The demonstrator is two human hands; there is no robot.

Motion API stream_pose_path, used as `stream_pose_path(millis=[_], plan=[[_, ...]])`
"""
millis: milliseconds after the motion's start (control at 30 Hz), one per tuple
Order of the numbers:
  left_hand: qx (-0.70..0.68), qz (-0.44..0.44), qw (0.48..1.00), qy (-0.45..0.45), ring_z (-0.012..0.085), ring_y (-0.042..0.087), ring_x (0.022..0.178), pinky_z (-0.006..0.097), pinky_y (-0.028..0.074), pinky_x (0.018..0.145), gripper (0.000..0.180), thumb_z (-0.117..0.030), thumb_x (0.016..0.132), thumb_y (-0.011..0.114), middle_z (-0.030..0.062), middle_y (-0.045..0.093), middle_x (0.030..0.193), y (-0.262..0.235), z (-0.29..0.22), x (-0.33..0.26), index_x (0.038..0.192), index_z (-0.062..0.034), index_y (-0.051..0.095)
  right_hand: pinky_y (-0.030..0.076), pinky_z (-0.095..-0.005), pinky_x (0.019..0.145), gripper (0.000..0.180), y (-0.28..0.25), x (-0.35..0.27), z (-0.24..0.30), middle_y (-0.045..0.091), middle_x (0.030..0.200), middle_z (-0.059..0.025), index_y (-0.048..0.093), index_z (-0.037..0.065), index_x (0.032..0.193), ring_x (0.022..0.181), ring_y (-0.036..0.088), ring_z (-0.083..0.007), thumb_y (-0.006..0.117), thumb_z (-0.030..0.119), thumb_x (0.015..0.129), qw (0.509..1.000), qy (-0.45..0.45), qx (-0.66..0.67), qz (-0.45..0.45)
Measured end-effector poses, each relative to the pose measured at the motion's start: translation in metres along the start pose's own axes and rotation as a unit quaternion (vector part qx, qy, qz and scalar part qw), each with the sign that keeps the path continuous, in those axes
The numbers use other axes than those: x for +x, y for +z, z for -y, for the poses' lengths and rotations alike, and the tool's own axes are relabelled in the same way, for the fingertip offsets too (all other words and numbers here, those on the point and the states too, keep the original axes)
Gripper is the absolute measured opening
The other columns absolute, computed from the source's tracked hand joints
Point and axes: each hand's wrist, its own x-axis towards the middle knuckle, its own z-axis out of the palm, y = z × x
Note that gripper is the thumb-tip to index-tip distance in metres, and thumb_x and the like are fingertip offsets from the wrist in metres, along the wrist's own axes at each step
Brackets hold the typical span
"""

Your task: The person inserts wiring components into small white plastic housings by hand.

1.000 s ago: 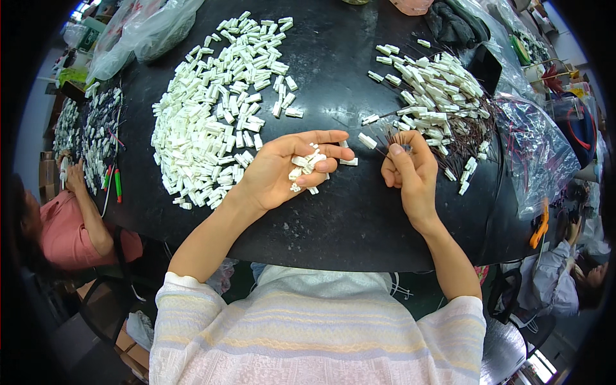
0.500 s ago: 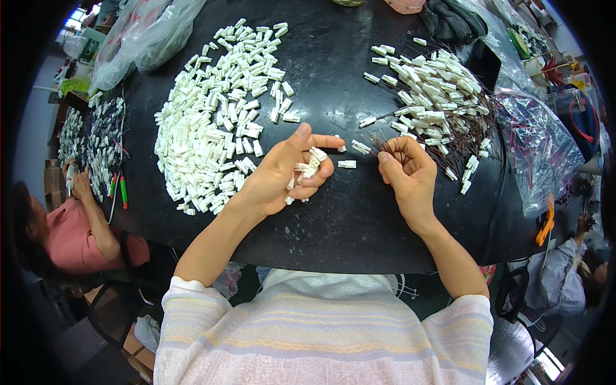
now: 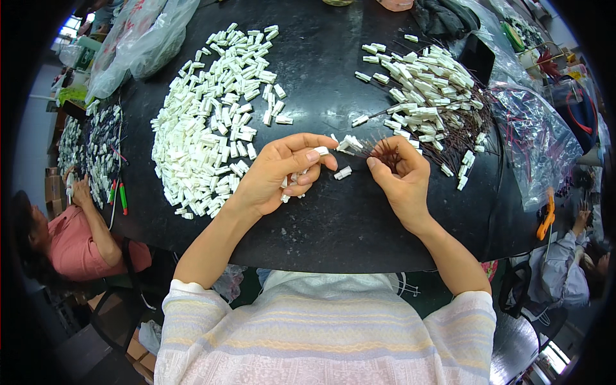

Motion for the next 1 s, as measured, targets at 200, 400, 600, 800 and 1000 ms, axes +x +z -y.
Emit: stream_pose_path(millis=[200, 400, 600, 800, 1000], plan=[[0.025, 0.006, 0.999, 0.026, 0.0037, 0.038, 0.052, 0.013, 0.026, 0.037, 0.015, -0.008, 0.085, 0.051, 0.0155, 0.058, 0.086, 0.001, 0.004, 0.000, 0.097, 0.0012, 0.050, 0.037, -0.0152, 0.055, 0.009, 0.001, -0.001, -0.005, 0.053, 0.070, 0.0008, 0.052, 0.000, 0.080, 0.063, 0.047, -0.0011, 0.059, 0.000, 0.074, 1.000, -0.010, -0.020, 0.007], [0.027, 0.015, 0.999, 0.020, 0.0040, 0.038, 0.052, 0.013, 0.026, 0.038, 0.014, -0.006, 0.085, 0.052, 0.0152, 0.059, 0.086, 0.001, 0.006, 0.000, 0.097, 0.0004, 0.050, 0.038, -0.0151, 0.053, 0.009, 0.001, -0.002, -0.002, 0.053, 0.069, 0.0003, 0.052, -0.001, 0.079, 0.062, 0.048, -0.0013, 0.059, 0.000, 0.073, 0.999, 0.004, -0.030, 0.016], [0.044, 0.010, 0.999, 0.024, 0.0038, 0.039, 0.051, 0.014, 0.027, 0.037, 0.014, -0.006, 0.084, 0.053, 0.0152, 0.060, 0.086, 0.002, 0.006, 0.000, 0.097, 0.0007, 0.051, 0.039, -0.0151, 0.054, 0.008, 0.002, -0.002, 0.000, 0.054, 0.070, -0.0003, 0.053, -0.002, 0.080, 0.063, 0.049, -0.0013, 0.058, -0.001, 0.073, 0.998, -0.010, -0.047, 0.027], [0.108, -0.013, 0.994, 0.012, 0.0021, 0.038, 0.049, 0.014, 0.025, 0.037, 0.016, -0.007, 0.084, 0.055, 0.0140, 0.061, 0.084, 0.009, 0.008, 0.000, 0.096, 0.0010, 0.050, 0.040, -0.0160, 0.054, 0.008, -0.001, -0.003, -0.007, 0.056, 0.071, -0.0015, 0.055, -0.003, 0.080, 0.064, 0.051, -0.0025, 0.059, -0.001, 0.074, 0.996, -0.030, -0.074, 0.050], [0.125, -0.010, 0.992, 0.010, 0.0011, 0.038, 0.049, 0.014, 0.023, 0.038, 0.013, -0.007, 0.084, 0.055, 0.0126, 0.062, 0.083, 0.012, 0.012, -0.002, 0.091, 0.0000, 0.049, 0.039, -0.0171, 0.051, 0.006, 0.003, -0.002, -0.008, 0.056, 0.072, -0.0032, 0.056, -0.003, 0.079, 0.063, 0.050, -0.0035, 0.059, -0.001, 0.073, 0.995, -0.041, -0.066, 0.057]])
